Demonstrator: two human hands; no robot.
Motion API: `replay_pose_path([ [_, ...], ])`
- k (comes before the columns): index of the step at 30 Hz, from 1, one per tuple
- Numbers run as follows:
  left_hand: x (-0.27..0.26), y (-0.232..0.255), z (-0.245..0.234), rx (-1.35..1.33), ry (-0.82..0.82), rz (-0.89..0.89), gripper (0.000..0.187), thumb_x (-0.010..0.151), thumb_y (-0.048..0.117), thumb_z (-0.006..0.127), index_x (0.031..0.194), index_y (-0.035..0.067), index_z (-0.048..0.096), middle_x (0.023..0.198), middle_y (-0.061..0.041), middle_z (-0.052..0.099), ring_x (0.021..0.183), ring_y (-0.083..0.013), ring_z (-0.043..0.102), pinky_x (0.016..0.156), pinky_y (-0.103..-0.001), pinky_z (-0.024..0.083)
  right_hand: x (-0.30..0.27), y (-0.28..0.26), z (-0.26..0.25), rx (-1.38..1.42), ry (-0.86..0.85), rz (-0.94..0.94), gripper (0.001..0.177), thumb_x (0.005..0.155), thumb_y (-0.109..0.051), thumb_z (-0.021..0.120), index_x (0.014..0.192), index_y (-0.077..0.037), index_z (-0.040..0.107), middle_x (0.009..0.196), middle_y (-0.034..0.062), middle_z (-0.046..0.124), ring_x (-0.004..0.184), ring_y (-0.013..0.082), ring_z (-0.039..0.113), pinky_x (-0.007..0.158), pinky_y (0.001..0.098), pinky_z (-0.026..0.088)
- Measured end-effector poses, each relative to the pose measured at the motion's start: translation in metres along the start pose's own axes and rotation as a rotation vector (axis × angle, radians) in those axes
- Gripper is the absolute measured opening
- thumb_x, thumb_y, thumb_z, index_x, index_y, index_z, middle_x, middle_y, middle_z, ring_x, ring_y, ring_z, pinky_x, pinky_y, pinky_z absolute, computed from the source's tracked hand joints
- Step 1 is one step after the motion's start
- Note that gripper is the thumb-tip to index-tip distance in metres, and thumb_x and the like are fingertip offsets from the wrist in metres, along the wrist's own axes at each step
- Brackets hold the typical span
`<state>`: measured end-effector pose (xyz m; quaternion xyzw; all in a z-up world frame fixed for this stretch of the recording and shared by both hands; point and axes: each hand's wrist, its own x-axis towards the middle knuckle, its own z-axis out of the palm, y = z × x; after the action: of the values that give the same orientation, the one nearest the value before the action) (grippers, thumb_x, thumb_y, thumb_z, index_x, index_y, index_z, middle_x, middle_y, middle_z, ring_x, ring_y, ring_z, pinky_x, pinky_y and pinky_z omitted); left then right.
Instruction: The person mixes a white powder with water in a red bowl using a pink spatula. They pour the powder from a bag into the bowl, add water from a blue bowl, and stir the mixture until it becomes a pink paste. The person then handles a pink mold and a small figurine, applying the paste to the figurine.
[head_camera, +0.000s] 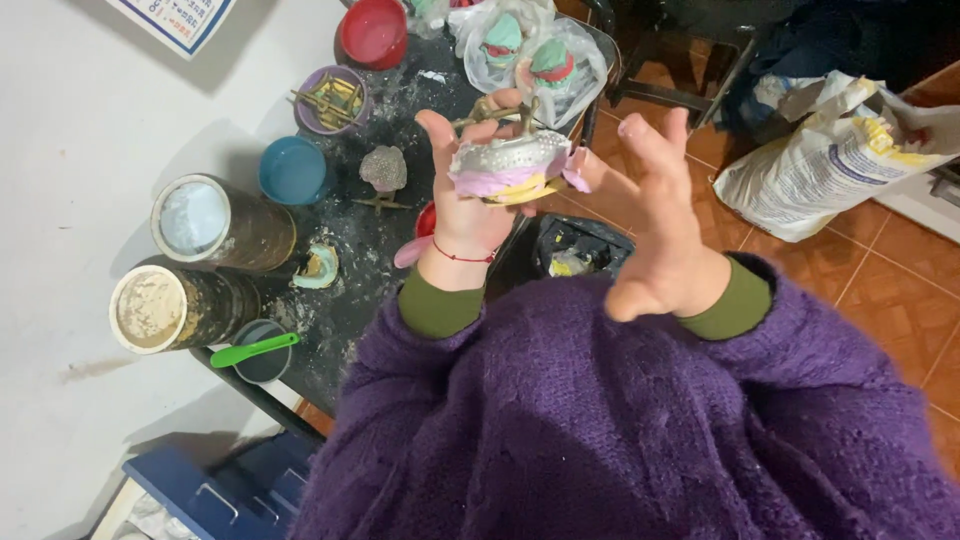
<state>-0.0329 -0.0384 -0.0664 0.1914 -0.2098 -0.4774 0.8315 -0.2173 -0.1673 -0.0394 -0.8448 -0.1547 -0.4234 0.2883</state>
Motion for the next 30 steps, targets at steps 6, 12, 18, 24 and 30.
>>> replay_pose_path([
  [6, -0.002, -0.006, 0.009, -0.073, 0.014, 0.078, 0.078, 0.103, 0.072, 0.039, 0.130, 0.002, 0.059, 0.130, -0.015, 0.066, 0.123, -0.0294, 0.065, 0.109, -0.045, 0.051, 0.000, -0.003, 0.003, -0.471, -0.114, -0.179, 0.102, 0.111, -0.078, 0.038, 0.171, -0.010, -0.008, 0.168, 0.0181, 0.048, 0.167, 0.0362, -0.001, 0.122, 0.0656, -0.019],
  [12, -0.008, -0.002, 0.011, 0.006, 0.036, 0.095, 0.073, 0.103, 0.074, 0.039, 0.132, 0.009, 0.056, 0.125, -0.016, 0.067, 0.110, -0.0305, 0.070, 0.090, -0.045, 0.060, 0.002, -0.011, -0.004, -0.766, -0.281, -0.132, 0.105, 0.110, -0.077, 0.032, 0.174, 0.004, 0.012, 0.164, 0.0174, 0.054, 0.156, 0.0409, 0.004, 0.111, 0.0677, -0.023],
  [18, -0.014, -0.002, -0.001, 0.109, 0.101, 0.141, 0.076, 0.102, 0.078, 0.038, 0.134, 0.011, 0.056, 0.117, -0.017, 0.071, 0.090, -0.0265, 0.072, 0.062, -0.034, 0.055, 0.012, -0.018, -0.026, -0.879, -0.316, -0.268, 0.099, 0.107, -0.082, 0.033, 0.168, -0.007, 0.011, 0.154, 0.0055, 0.066, 0.159, 0.0311, 0.027, 0.115, 0.0635, -0.026],
  [24, -0.023, 0.006, 0.008, 0.111, 0.170, 0.139, 0.079, 0.096, 0.077, 0.036, 0.129, 0.008, 0.055, 0.112, -0.014, 0.069, 0.092, -0.0255, 0.072, 0.069, -0.035, 0.058, 0.016, -0.002, -0.033, -0.166, -0.061, 0.012, 0.082, 0.103, -0.070, 0.043, 0.159, -0.015, 0.018, 0.127, 0.0118, 0.073, 0.139, 0.0361, 0.043, 0.130, 0.0543, 0.001],
  [30, -0.060, 0.040, -0.024, 0.290, 0.313, 0.415, 0.073, 0.100, 0.076, 0.038, 0.113, 0.006, 0.057, 0.105, -0.014, 0.069, 0.091, -0.0235, 0.069, 0.079, -0.034, 0.057, -0.015, 0.008, 0.005, 0.439, 0.280, 0.398, 0.069, 0.109, -0.065, 0.044, 0.160, -0.019, 0.033, 0.144, 0.0098, 0.059, 0.123, 0.0213, 0.065, 0.118, 0.0411, 0.043],
])
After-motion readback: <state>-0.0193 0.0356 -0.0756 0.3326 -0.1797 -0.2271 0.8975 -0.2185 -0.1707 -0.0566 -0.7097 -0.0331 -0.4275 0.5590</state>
